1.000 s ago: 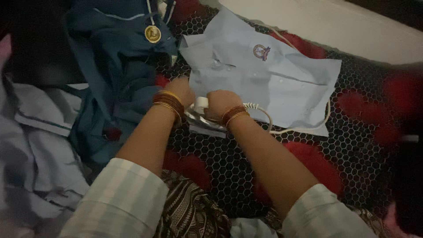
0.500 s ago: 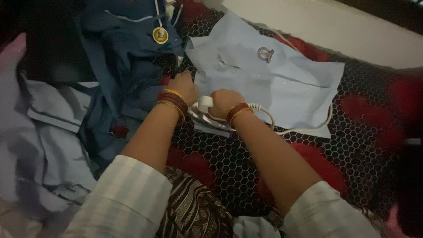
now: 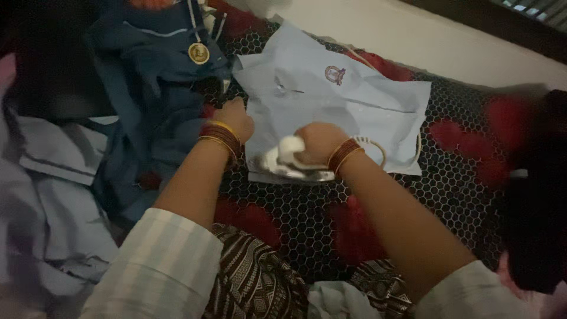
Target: The person irons a light blue school shirt laid on a patterned bedspread, smoothing the fabric and moving the iron across the front and sleeves. After ironing, the person buttons the shirt and folds it.
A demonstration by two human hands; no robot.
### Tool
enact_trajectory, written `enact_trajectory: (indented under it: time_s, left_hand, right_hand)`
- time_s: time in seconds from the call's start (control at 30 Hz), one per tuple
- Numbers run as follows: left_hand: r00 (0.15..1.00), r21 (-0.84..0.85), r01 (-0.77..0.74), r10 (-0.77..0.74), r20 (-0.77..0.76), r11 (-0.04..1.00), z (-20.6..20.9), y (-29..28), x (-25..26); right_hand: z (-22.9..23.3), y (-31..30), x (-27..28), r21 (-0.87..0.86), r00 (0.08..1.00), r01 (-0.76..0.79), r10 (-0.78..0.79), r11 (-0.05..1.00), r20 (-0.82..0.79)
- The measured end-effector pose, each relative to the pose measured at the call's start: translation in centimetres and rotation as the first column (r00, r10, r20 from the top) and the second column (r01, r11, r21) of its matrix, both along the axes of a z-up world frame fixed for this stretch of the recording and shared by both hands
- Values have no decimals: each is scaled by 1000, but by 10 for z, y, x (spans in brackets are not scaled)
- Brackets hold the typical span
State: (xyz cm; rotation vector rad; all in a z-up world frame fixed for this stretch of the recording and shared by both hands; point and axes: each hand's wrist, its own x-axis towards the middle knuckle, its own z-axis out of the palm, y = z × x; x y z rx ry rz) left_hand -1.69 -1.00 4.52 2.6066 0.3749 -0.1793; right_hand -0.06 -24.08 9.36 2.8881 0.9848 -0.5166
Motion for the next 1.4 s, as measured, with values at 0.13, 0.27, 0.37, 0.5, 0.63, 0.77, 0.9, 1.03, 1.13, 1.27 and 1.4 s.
enact_trajectory:
  time_s: [0.13,0.27,0.37,0.5,0.63,0.77,0.9,1.03,1.13,1.27,1.4]
  left_hand:
    - [998,-22,-6,7,55,1000,-3,-1,-1]
    - [999,-32,-23,24,48,999,-5,4,-3]
    - [999,-27,23,-22,25,999,-7,3,-1]
    - [997,-18,53,-52,52,998,-8,1,6]
    - [991,33,124,-125,49,992,-11,-5,10]
    - [992,37,125,-125,4,992,-15,-8,6]
    - [993,15,107,-106,-47,994,-14,-9,1]
    - [991,-6,101,-101,-89,995,-8,-5,-4]
    - [992,-36,60,-64,-105,998,-3,-8,-3]
    - [992,-27,62,-65,-104,998,-6,-9,-4]
    - [990,-13,137,-137,-19,991,-13,-9,-1]
  right_hand:
    - [-14,1,-21,-43,977,-214,215,976,8]
    - [-30,11,-28,-74,987,-158,159,985,-2]
    - [-35,18,-26,-39,998,-56,55,998,-18]
    - [-37,32,-22,-121,999,-31,26,992,-39]
    - [-37,32,-20,-30,998,-64,64,997,-11]
    - [-34,31,-19,-25,993,-107,106,994,-55]
    - [-32,26,-24,-110,990,-127,120,986,-72]
    - [-30,12,-28,-165,989,-101,81,981,-124]
    - [-28,-7,-33,-125,985,-104,84,987,-153]
    - [-22,-25,-41,-182,983,-114,85,977,-160]
    - [-7,-37,-44,-172,984,-129,104,977,-145]
